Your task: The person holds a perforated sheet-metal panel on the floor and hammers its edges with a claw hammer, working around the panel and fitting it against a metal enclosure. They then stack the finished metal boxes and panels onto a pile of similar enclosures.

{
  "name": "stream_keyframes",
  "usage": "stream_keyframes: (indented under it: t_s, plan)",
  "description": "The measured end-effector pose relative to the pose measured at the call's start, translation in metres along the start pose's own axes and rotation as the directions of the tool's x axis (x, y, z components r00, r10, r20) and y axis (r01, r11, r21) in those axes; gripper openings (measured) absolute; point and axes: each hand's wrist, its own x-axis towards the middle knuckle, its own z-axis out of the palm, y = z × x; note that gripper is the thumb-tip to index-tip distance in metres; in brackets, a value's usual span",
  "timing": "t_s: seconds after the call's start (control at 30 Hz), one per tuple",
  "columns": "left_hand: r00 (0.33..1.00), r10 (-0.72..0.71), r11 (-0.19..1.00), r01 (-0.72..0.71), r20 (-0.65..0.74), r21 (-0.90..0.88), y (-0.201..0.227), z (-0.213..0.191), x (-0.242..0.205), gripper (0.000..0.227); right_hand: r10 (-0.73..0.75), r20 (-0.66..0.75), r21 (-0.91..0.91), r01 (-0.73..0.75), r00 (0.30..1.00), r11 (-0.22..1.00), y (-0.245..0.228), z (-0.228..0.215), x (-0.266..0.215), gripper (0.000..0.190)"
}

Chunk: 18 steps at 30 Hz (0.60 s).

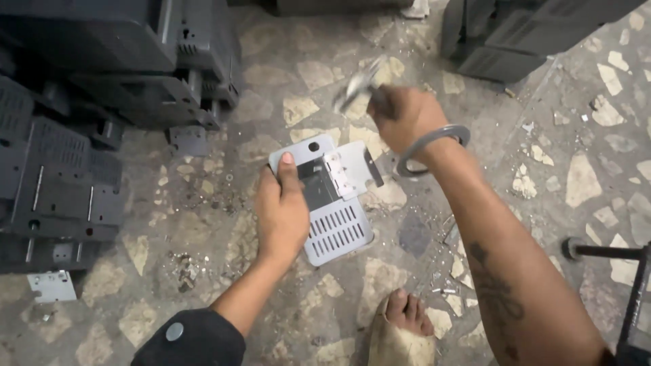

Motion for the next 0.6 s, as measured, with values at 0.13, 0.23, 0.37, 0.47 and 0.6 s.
stream_keyframes:
  t_s: [0.13,0.23,0.37,0.47,0.6]
  plan:
    - [0.999,0.032,0.999,-0.032,-0.001,0.014,0.000,-0.002,0.000,0.046,0.009,-0.173,0.361,0.055,0.985,0.931,0.009,0.024,0.004,0.018]
    - [0.997,0.071,0.997,-0.071,-0.007,-0.007,-0.003,-0.001,0.001,0.047,-0.055,-0.093,0.198,0.073,0.994,0.977,0.001,0.011,-0.002,0.020]
    - [1.000,0.012,1.000,-0.012,0.000,0.007,0.003,-0.001,-0.001,0.048,0.208,-0.175,0.572,-0.072,0.962,0.817,0.008,0.029,0.005,0.018]
    - [1.000,0.011,1.000,-0.011,-0.005,0.019,0.000,-0.003,-0.002,0.048,-0.158,-0.160,0.172,0.185,0.974,0.968,0.011,0.030,0.000,0.019]
    - [0.998,0.056,0.998,-0.057,-0.021,-0.022,0.000,-0.004,-0.003,0.048,-0.019,0.069,0.015,0.018,0.997,1.000,0.003,0.038,-0.007,0.026]
